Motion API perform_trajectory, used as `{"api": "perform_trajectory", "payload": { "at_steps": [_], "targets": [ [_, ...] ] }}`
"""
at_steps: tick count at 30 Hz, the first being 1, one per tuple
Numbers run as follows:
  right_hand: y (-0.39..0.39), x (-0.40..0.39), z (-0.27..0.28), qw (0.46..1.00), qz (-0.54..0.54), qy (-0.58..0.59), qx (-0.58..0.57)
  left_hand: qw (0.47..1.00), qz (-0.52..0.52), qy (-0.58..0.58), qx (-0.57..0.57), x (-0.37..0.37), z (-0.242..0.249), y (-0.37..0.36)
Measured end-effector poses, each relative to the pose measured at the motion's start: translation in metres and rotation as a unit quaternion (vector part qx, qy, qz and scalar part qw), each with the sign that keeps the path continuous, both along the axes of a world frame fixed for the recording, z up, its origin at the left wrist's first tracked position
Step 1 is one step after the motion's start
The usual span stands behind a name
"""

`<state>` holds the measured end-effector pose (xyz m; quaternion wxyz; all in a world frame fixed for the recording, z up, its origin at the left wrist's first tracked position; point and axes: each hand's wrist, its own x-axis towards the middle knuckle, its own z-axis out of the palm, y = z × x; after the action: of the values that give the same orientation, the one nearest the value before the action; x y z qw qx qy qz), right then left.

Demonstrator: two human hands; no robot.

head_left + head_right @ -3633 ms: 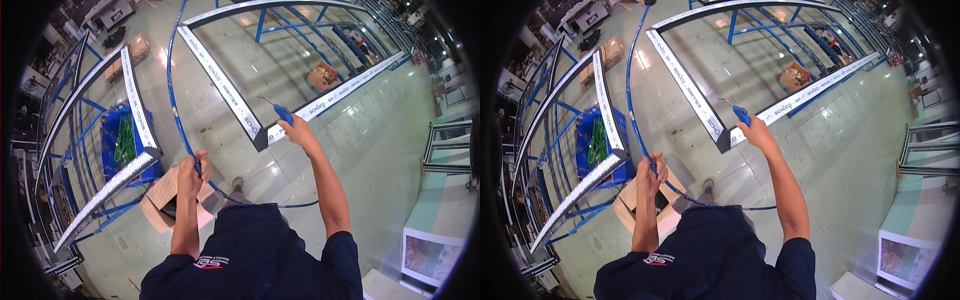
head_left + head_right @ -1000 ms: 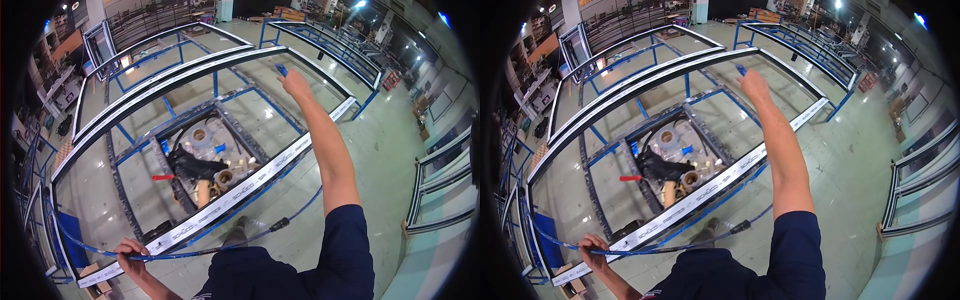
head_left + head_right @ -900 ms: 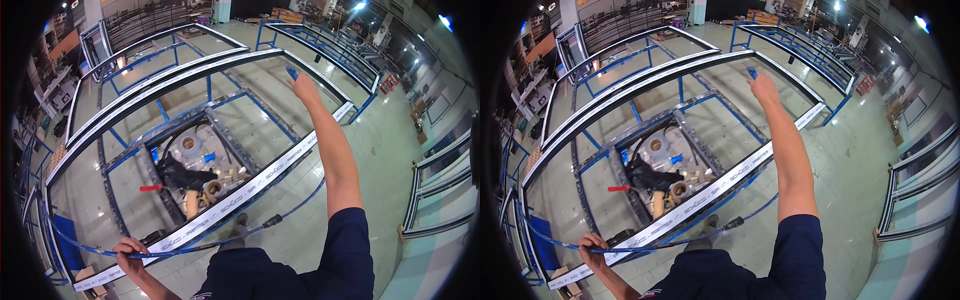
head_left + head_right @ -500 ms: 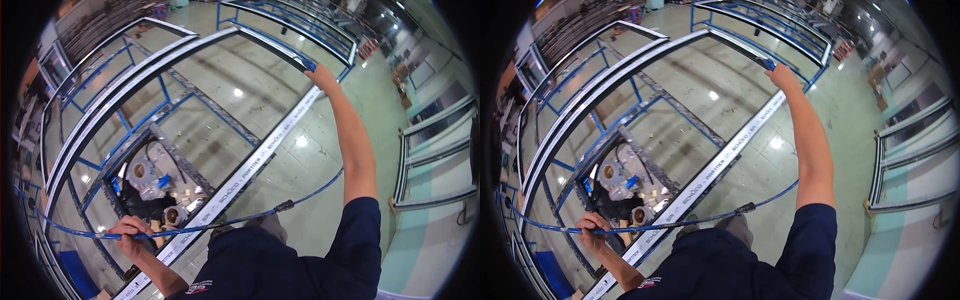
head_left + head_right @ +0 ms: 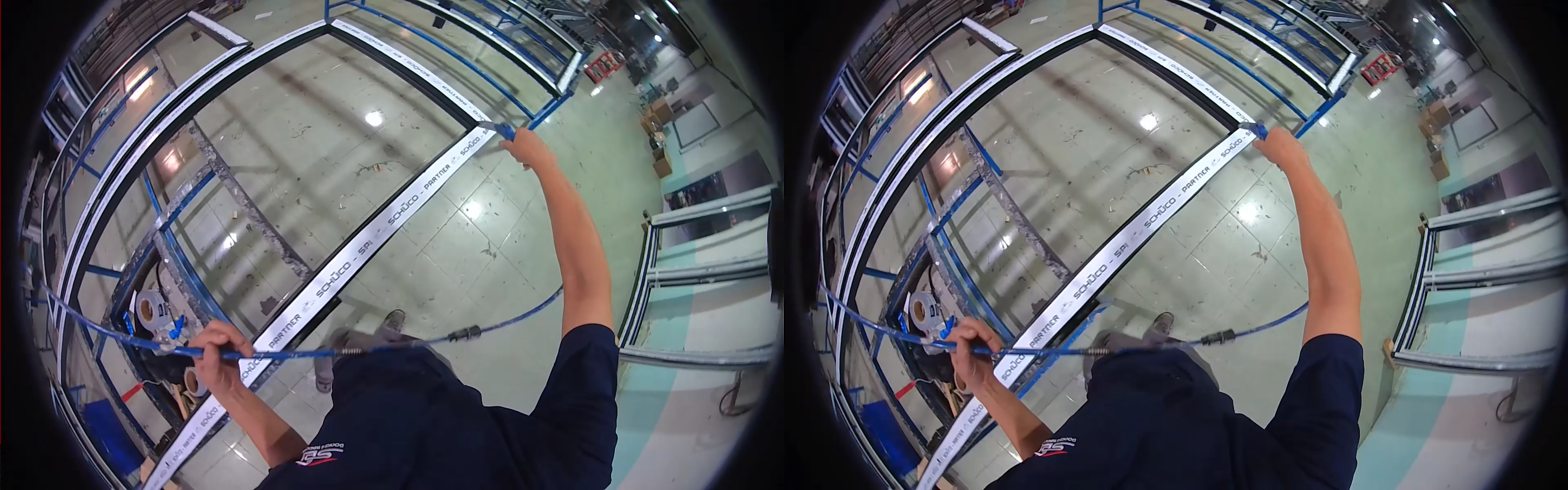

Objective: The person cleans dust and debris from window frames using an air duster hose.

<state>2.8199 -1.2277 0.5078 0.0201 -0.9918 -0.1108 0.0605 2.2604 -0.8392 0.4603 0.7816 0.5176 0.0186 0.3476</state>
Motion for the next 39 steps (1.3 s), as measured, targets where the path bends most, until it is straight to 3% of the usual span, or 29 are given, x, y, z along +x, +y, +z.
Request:
{"api": "perform_trajectory", "payload": {
  "at_steps": [2, 6, 15, 20, 21, 22, 23, 24, 27, 30, 33, 34, 35, 36, 39],
  "targets": [
    [0.004, 0.024, 0.001, 0.995, -0.003, 0.102, 0.009, 0.998, 0.009, 0.054, 0.032, 0.031, 0.002, -0.021],
    [0.033, 0.096, -0.038, 0.990, 0.107, -0.050, 0.082, 0.994, 0.035, 0.107, 0.002, 0.082, 0.003, -0.053],
    [0.231, 0.191, 0.036, 0.956, 0.238, -0.113, 0.129, 0.987, 0.128, 0.091, -0.023, 0.203, -0.014, -0.089],
    [0.291, 0.272, 0.049, 0.929, 0.306, -0.070, 0.195, 0.963, 0.245, 0.108, -0.037, 0.277, 0.003, -0.102],
    [0.301, 0.295, 0.044, 0.917, 0.322, 0.042, 0.233, 0.963, 0.244, 0.116, -0.024, 0.293, 0.007, -0.100],
    [0.314, 0.323, 0.026, 0.886, 0.388, 0.073, 0.243, 0.964, 0.234, 0.125, -0.013, 0.311, 0.010, -0.101],
    [0.303, 0.312, 0.051, 0.876, 0.389, 0.202, 0.199, 0.968, 0.223, 0.116, -0.014, 0.330, 0.011, -0.104],
    [0.294, 0.311, 0.063, 0.856, 0.421, 0.252, 0.162, 0.970, 0.217, 0.106, -0.012, 0.347, 0.013, -0.105],
    [0.269, 0.346, 0.052, 0.838, 0.449, 0.275, 0.146, 0.964, 0.243, 0.099, -0.034, 0.406, 0.020, -0.114],
    [0.205, 0.409, 0.039, 0.879, 0.414, 0.214, 0.101, 0.962, 0.255, 0.073, -0.062, 0.466, 0.021, -0.122],
    [0.086, 0.518, 0.029, 0.886, 0.344, 0.235, 0.201, 0.957, 0.286, 0.029, -0.040, 0.529, 0.024, -0.147],
    [0.031, 0.555, 0.034, 0.897, 0.278, 0.253, 0.231, 0.957, 0.288, 0.001, -0.044, 0.553, 0.027, -0.161],
    [-0.027, 0.586, 0.048, 0.919, 0.221, 0.230, 0.230, 0.967, 0.241, -0.044, -0.067, 0.568, 0.022, -0.168],
    [-0.091, 0.641, 0.031, 0.936, 0.160, 0.207, 0.237, 0.975, 0.213, -0.055, -0.002, 0.580, 0.014, -0.170],
    [-0.276, 0.738, 0.035, 0.987, 0.025, 0.124, 0.100, 0.972, 0.217, -0.080, -0.043, 0.652, 0.019, -0.204]
  ]
}}
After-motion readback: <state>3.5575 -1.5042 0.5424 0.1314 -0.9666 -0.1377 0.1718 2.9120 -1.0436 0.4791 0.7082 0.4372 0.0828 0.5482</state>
